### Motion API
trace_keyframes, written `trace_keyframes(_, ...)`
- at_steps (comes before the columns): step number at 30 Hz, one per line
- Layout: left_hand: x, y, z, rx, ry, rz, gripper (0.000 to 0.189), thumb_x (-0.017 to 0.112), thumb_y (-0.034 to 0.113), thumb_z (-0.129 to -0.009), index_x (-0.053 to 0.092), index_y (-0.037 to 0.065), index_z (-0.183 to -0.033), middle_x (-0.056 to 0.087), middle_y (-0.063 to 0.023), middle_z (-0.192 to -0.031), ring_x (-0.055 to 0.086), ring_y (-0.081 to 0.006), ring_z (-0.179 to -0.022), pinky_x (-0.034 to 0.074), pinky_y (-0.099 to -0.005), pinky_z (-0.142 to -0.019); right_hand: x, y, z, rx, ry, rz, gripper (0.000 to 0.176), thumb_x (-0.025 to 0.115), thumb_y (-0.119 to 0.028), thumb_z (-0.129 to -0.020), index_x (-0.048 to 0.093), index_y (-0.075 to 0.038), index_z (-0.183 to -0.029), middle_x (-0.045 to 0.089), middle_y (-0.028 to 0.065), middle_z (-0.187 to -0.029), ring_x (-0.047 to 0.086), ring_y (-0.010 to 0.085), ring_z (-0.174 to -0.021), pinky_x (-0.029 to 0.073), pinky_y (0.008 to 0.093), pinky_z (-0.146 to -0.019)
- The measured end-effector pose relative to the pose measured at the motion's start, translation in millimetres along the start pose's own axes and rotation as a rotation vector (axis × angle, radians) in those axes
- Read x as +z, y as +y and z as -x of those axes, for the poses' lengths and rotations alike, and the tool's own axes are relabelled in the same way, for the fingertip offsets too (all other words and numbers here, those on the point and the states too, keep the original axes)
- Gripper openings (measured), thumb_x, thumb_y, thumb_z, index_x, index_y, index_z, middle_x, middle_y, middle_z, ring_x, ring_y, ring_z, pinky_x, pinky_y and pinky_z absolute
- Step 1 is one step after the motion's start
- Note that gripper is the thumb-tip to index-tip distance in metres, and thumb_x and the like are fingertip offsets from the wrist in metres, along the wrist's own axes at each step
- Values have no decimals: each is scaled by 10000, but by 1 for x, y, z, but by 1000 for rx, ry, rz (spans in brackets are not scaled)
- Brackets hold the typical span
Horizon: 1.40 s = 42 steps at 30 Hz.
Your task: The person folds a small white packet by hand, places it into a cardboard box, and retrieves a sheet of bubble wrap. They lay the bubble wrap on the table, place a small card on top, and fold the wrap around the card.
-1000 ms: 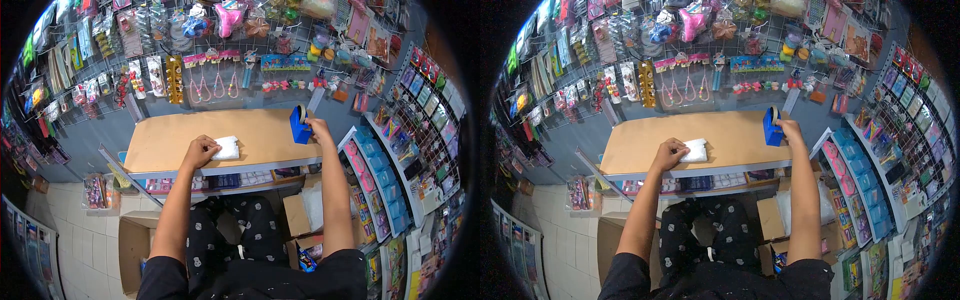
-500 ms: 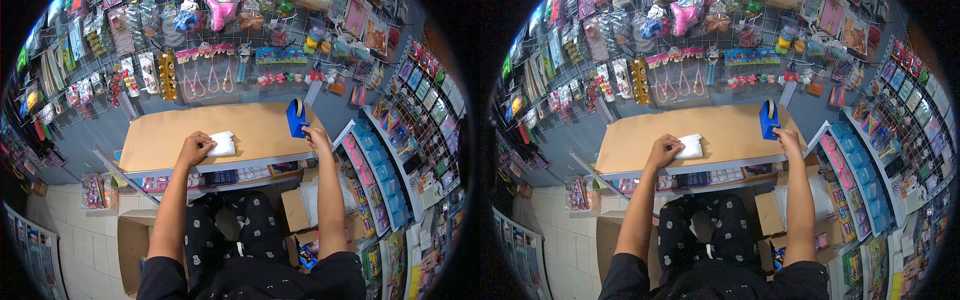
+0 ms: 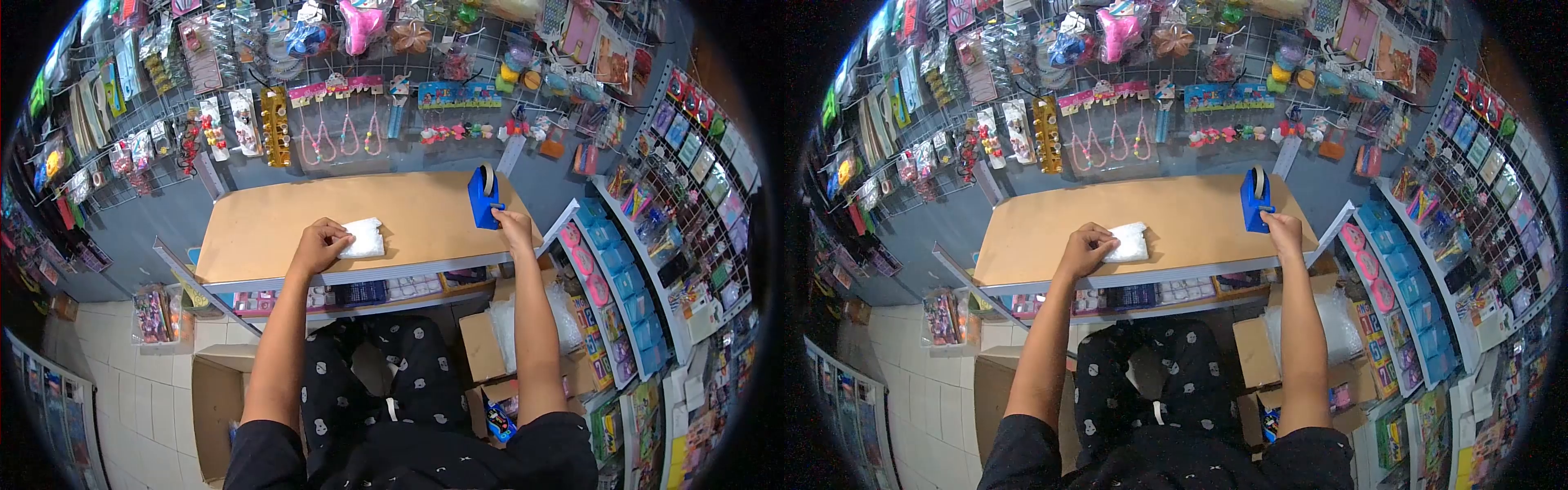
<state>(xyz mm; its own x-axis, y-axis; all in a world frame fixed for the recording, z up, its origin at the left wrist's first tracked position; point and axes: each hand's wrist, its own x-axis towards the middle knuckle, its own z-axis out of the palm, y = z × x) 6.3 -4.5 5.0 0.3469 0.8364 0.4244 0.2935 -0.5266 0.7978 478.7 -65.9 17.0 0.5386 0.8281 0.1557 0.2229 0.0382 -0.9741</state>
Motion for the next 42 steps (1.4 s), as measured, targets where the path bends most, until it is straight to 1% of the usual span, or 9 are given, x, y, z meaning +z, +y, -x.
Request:
trace_keyframes(10, 2, -1, 1, -20, -1, 22, 209, 866, 173, -871, 807, -10, -954, 722, -88, -968, 659, -135, -817, 528, -274, -729, -9, 3, -6, -138, 168, 545, 238, 821, -256, -834, 805, -18, -829, 761, 105, -772, 723, 224, -735, 547, 367, -746)
trace_keyframes(16, -2, 3, 0, 11, -6, -26, 192, 861, 170, -871, 805, 3, -947, 727, -91, -964, 668, -158, -847, 526, -290, -753, 4, -3, 37, -304, 168, 451, 227, 832, -249, -843, 809, -23, -846, 753, 95, -762, 717, 177, -727, 561, 345, -718)
trace_keyframes(20, -4, 8, 0, -2, -11, -51, 181, 864, 167, -863, 809, 17, -947, 728, -69, -960, 661, -150, -837, 523, -291, -743, 56, 6, 62, -299, -190, 70, 194, 812, -132, -883, 784, -8, -1030, 752, 54, -920, 709, 123, -835, 573, 282, -748)
trace_keyframes(25, -1, -2, -1, 33, 14, -33, 252, 878, 181, -848, 808, 49, -1051, 681, -58, -906, 567, -125, -717, 485, -274, -669, 142, -41, 102, -399, -580, -174, 310, 800, -70, -885, 725, 5, -1176, 717, 83, -1108, 709, 158, -1007, 583, 308, -888)
trace_keyframes(28, -1, 2, 0, 42, 7, -16, 266, 878, 176, -846, 803, 47, -1066, 682, -64, -910, 566, -127, -714, 487, -277, -668, 182, -68, 108, -700, -653, -33, 372, 808, -65, -875, 699, 12, -1222, 687, 110, -1200, 702, 205, -1077, 573, 347, -966)
trace_keyframes(32, -2, 4, 1, 2, -10, -24, 280, 855, 157, -868, 795, 47, -1118, 725, -83, -1006, 616, -154, -849, 507, -294, -755, 212, -55, 94, -616, -706, -38, 531, 823, -63, -863, 615, 4, -1346, 646, 131, -1334, 680, 256, -1205, 556, 369, -1017)
trace_keyframes(36, 0, -10, -2, 300, 81, -317, 285, 823, 166, -897, 777, 21, -1138, 716, -99, -1052, 644, -184, -930, 508, -305, -826, 217, -34, 90, -367, -703, -176, 653, 849, -67, -849, 540, -4, -1421, 610, 136, -1418, 670, 268, -1262, 567, 357, -998)
trace_keyframes(39, -1, -4, 0, 1, -36, -17, 313, 813, 174, -904, 765, 15, -1169, 701, -96, -1048, 642, -181, -934, 507, -303, -821, 217, -32, 92, -310, -695, -178, 681, 852, -45, -853, 511, -2, -1442, 577, 151, -1442, 671, 281, -1259, 584, 343, -965)
trace_keyframes(42, 2, 0, 0, 141, 14, -43, 327, 818, 189, -881, 770, 29, -1164, 678, -106, -979, 620, -196, -779, 502, -318, -701, 216, -36, 94, -299, -683, -155, 658, 848, -27, -856, 524, 0, -1427, 575, 146, -1415, 680, 287, -1242, 590, 336, -955)
